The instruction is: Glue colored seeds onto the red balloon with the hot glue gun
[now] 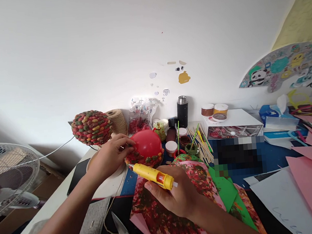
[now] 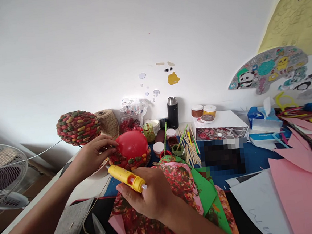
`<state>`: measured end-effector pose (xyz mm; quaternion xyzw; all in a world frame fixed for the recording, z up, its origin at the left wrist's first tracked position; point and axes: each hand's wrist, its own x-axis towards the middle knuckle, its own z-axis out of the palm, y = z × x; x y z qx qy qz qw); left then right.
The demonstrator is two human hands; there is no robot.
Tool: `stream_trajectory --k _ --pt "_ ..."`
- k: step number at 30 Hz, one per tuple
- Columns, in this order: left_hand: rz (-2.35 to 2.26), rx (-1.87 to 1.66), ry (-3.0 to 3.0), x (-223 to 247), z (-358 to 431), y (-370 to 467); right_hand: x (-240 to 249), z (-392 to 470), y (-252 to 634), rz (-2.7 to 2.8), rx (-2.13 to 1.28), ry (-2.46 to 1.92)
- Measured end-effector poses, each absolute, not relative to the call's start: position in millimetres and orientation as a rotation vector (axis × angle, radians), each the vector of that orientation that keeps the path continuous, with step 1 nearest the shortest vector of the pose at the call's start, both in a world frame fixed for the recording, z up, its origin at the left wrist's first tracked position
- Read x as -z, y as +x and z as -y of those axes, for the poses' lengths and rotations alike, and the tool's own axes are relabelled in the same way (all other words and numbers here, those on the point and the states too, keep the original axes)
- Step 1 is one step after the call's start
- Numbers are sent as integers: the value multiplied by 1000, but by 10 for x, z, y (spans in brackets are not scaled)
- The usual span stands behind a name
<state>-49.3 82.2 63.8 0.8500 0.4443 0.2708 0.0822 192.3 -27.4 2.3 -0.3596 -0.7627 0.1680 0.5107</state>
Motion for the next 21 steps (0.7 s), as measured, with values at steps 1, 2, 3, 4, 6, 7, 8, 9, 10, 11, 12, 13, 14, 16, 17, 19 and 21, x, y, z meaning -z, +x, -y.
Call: stream_trajectory --k 1,2,3,4,6,7,8,9,10,11,12,13,14,16,17,19,21 --pt "-1327 -807 2546 -637 -820 -493 -15 276 1922 1837 -410 -873" --pt "-1326 -802 2554 -636 -819 -495 -7 278 1920 1837 -413 -880" --pt "-1324 -793 2562 -634 -819 -499 1 280 1918 1838 -411 -882" --pt "-1318 -782 2570 -633 -821 -505 8 280 1916 1840 -409 -883" --pt "-1300 -761 2585 -632 -830 -521 16 280 1912 1847 -405 -878" --pt "-1288 -751 2595 -632 -834 -528 18 279 1911 1849 -405 -875" --pt "-1279 -746 2606 -632 -838 -534 19 279 1911 1851 -407 -872" --pt "-1275 -744 2619 -633 -839 -539 20 278 1911 1852 -410 -871" --pt "-1274 -741 2636 -634 -839 -541 23 278 1912 1854 -413 -871" --pt "-1277 -738 2654 -636 -835 -542 27 279 1913 1858 -416 -872" --pt "-1282 -734 2671 -639 -830 -542 32 279 1914 1863 -419 -874" --pt "-1284 -726 2685 -642 -823 -541 40 280 1915 1871 -423 -875" --pt "-1284 -716 2696 -645 -815 -539 49 281 1916 1878 -427 -876" --pt "-1283 -690 2712 -652 -799 -538 66 281 1914 1887 -429 -881" --pt "-1285 -680 2719 -655 -792 -537 72 282 1912 1889 -427 -885" --pt "-1296 -672 2728 -657 -780 -538 74 283 1908 1893 -413 -892" --pt "-1309 -685 2723 -654 -771 -537 62 286 1904 1898 -391 -892"
